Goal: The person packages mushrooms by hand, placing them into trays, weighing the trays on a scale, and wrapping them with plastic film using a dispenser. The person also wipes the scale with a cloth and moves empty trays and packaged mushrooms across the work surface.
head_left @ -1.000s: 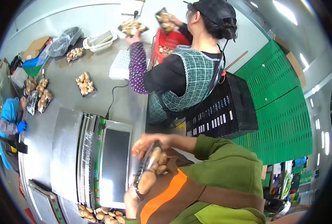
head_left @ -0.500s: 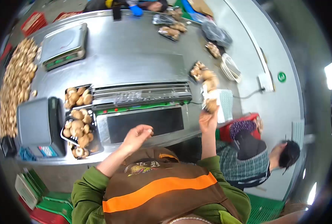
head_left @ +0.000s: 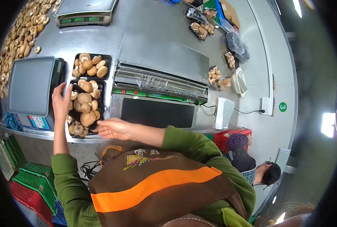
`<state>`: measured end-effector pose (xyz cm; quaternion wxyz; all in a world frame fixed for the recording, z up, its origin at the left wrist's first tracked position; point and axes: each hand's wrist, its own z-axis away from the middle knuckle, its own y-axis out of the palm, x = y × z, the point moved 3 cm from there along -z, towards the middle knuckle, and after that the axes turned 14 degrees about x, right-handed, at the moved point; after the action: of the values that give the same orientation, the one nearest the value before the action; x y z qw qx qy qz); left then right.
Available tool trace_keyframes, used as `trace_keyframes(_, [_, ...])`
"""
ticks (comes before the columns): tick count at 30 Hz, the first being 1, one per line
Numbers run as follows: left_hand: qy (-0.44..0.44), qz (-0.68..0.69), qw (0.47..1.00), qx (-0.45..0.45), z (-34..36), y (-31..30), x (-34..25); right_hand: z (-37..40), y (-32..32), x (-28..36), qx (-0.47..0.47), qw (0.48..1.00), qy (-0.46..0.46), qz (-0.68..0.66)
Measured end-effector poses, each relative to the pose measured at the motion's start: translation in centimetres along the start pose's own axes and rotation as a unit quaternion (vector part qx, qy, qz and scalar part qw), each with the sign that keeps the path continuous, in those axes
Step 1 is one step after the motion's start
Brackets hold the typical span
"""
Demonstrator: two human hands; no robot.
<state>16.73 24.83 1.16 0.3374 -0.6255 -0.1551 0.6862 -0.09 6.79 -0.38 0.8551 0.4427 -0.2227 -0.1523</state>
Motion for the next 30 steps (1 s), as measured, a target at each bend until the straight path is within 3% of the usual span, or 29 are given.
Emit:
trace_keyframes(2, [-0.023, -0.079, 0.996, 0.024, -1.1, 0.4, 1.1, -2.8, -1.2, -1.4, -0.127, 0.991, 0.031, 0.014])
trace_keyframes(5, [-0.059, -0.066, 0.993, 0.075, -2.0, 1.3, 2.2, -4.9, -1.4, -2.5, -0.212, 0.976, -0.011, 0.038])
trace_keyframes(9, [-0.084, -0.076, 0.987, 0.116, -1.2, 1.8, 1.8, -5.3, -1.4, -2.0, -0.21, 0.977, -0.006, 0.038])
trace_keyframes(13, [0.015, -0.088, 0.996, 0.031, 0.6, 0.6, -0.6, -3.5, 0.4, -0.9, -0.194, 0.979, -0.031, 0.044])
trace_keyframes(15, [0.016, -0.056, 0.998, 0.031, 1.1, -1.0, -3.4, -1.5, 2.3, 0.9, -0.139, 0.985, -0.057, 0.082])
trace_keyframes(17, [0.014, -0.04, 0.999, 0.027, 1.2, -2.7, -6.9, 1.2, 4.0, 3.2, -0.09, 0.984, -0.125, 0.093])
trace_keyframes(21, [0.057, -0.021, 0.998, -0.025, -0.4, -3.1, -12.9, 6.8, 4.1, 8.7, -0.131, 0.919, -0.273, 0.253])
trace_keyframes(23, [0.088, -0.015, 0.996, -0.012, -2.1, -1.3, -15.8, 9.7, 3.0, 11.6, -0.171, 0.858, -0.374, 0.307])
trace_keyframes(25, [0.133, 0.033, 0.99, 0.028, -4.1, 1.7, -18.2, 13.1, 0.8, 14.2, -0.214, 0.831, -0.396, 0.328])
trace_keyframes(27, [0.152, 0.115, 0.973, 0.132, -5.7, 5.6, -22.1, 17.1, -1.7, 17.2, -0.282, 0.817, -0.373, 0.337])
trace_keyframes(30, [0.156, 0.142, 0.957, 0.201, -8.8, 13.1, -24.6, 22.5, -4.9, 20.6, -0.291, 0.807, -0.421, 0.295])
